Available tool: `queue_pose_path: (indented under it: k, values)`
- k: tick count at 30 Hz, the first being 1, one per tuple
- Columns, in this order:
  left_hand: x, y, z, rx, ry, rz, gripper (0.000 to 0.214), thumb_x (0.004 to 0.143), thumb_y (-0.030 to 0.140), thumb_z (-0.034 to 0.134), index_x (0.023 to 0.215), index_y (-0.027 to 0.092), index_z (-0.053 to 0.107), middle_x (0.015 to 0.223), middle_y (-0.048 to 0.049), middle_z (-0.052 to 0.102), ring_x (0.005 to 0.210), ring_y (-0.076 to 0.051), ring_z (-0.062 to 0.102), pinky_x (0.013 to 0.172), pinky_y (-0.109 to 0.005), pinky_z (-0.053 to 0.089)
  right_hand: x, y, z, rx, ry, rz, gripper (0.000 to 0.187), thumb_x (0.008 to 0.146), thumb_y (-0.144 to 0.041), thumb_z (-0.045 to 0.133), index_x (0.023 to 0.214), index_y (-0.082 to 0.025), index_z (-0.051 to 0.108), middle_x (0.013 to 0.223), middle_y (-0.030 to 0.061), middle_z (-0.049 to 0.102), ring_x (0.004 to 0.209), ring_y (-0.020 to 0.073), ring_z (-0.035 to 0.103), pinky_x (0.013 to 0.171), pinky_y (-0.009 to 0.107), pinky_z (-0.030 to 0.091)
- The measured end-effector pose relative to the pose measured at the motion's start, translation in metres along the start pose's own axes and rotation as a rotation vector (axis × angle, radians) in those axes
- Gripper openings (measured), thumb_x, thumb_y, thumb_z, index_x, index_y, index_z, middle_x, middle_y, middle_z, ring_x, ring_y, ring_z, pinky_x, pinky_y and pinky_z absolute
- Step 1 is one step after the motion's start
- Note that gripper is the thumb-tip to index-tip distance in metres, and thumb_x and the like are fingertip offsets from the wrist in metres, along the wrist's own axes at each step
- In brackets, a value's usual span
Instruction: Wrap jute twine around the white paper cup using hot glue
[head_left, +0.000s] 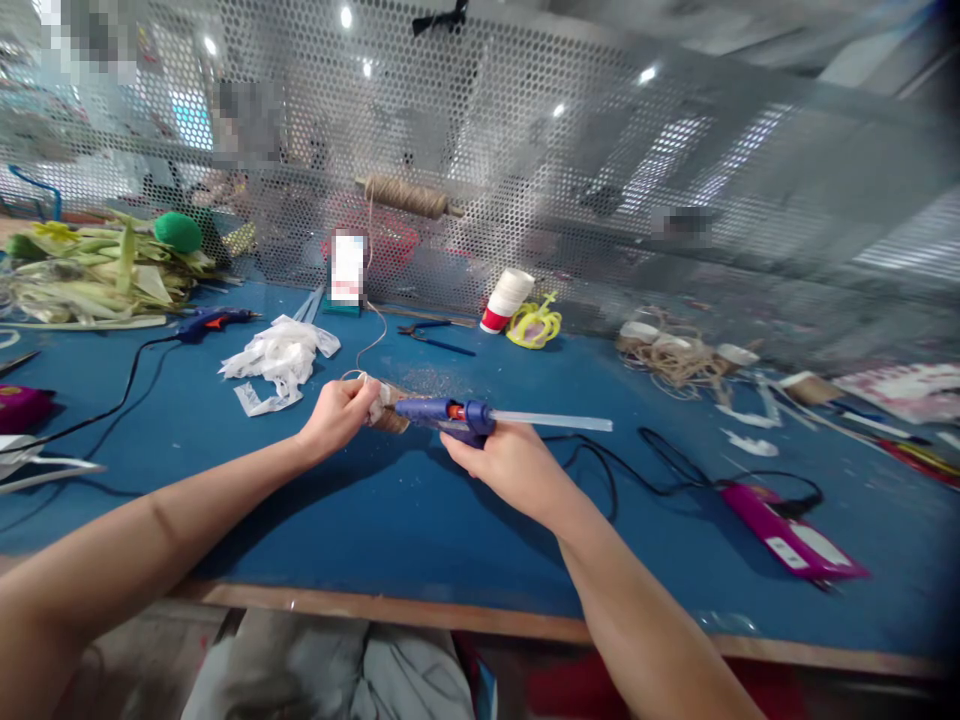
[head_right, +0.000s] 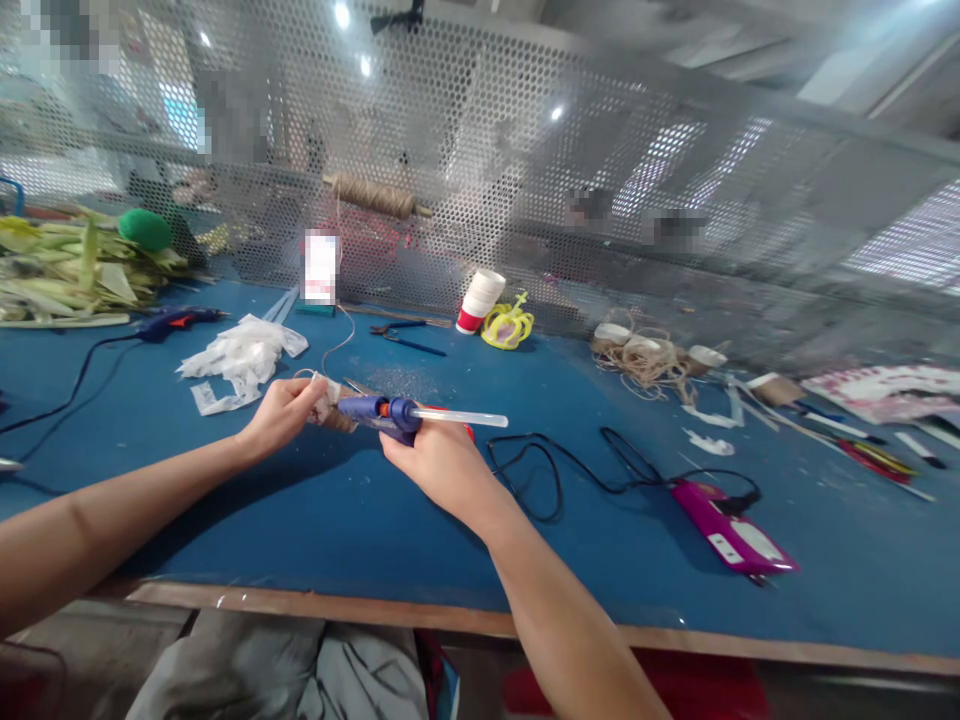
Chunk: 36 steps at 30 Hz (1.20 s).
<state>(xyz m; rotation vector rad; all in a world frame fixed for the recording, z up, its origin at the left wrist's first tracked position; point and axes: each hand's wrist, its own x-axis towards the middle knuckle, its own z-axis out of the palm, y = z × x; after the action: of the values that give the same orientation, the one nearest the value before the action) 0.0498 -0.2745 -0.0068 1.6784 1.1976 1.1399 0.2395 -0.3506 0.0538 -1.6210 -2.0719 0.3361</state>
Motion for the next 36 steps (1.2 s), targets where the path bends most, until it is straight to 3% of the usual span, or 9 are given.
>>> queue_pose_path:
  k: [6, 13, 26, 36]
  values:
    - [-0.0022, -0.0021, 0.0008, 0.029, -0.006, 0.093, 0.042, 0.077, 0.047, 0.039, 0.046, 0.019, 0.034, 0.046, 0.0043, 0.028, 0.046, -0.008, 0.026, 0.046, -0.024, 0.021, 0.0025, 0.0023, -0.0021, 0.090, 0.026, 0.038, 0.027, 0.076, -0.027, 0.052, 0.050, -0.019, 0.049, 0.042, -0.0017, 0.052, 0.043, 0.0125, 0.051, 0.051, 0.025, 0.040]
    - [-0.0042, -0.0053, 0.0014, 0.058, -0.035, 0.188, 0.041, 0.080, 0.043, 0.040, 0.047, 0.019, 0.032, 0.048, 0.0040, 0.029, 0.048, -0.009, 0.028, 0.048, -0.024, 0.023, 0.0056, 0.0025, -0.0029, 0.155, 0.042, 0.049, 0.022, 0.074, -0.025, 0.054, 0.054, -0.020, 0.048, 0.041, -0.0040, 0.051, 0.038, 0.0110, 0.049, 0.047, 0.024, 0.040]
    - [0.0006, 0.0008, 0.0005, -0.058, -0.001, -0.032, 0.041, 0.077, 0.043, 0.043, 0.045, 0.017, 0.044, 0.043, 0.0029, 0.039, 0.044, -0.009, 0.034, 0.045, -0.024, 0.027, -0.0010, -0.0015, 0.0005, -0.030, 0.013, -0.026, 0.023, 0.078, -0.027, 0.049, 0.056, -0.021, 0.050, 0.048, -0.0020, 0.053, 0.055, 0.0144, 0.055, 0.054, 0.025, 0.040]
    - [0.0028, -0.0017, 0.0019, -0.034, 0.020, -0.036, 0.040, 0.076, 0.044, 0.043, 0.046, 0.018, 0.040, 0.044, 0.0044, 0.032, 0.045, -0.009, 0.029, 0.046, -0.024, 0.023, 0.0003, -0.0017, 0.0015, -0.125, -0.009, -0.130, 0.018, 0.077, -0.021, 0.048, 0.060, -0.020, 0.046, 0.057, -0.0013, 0.055, 0.055, 0.0130, 0.051, 0.057, 0.025, 0.037]
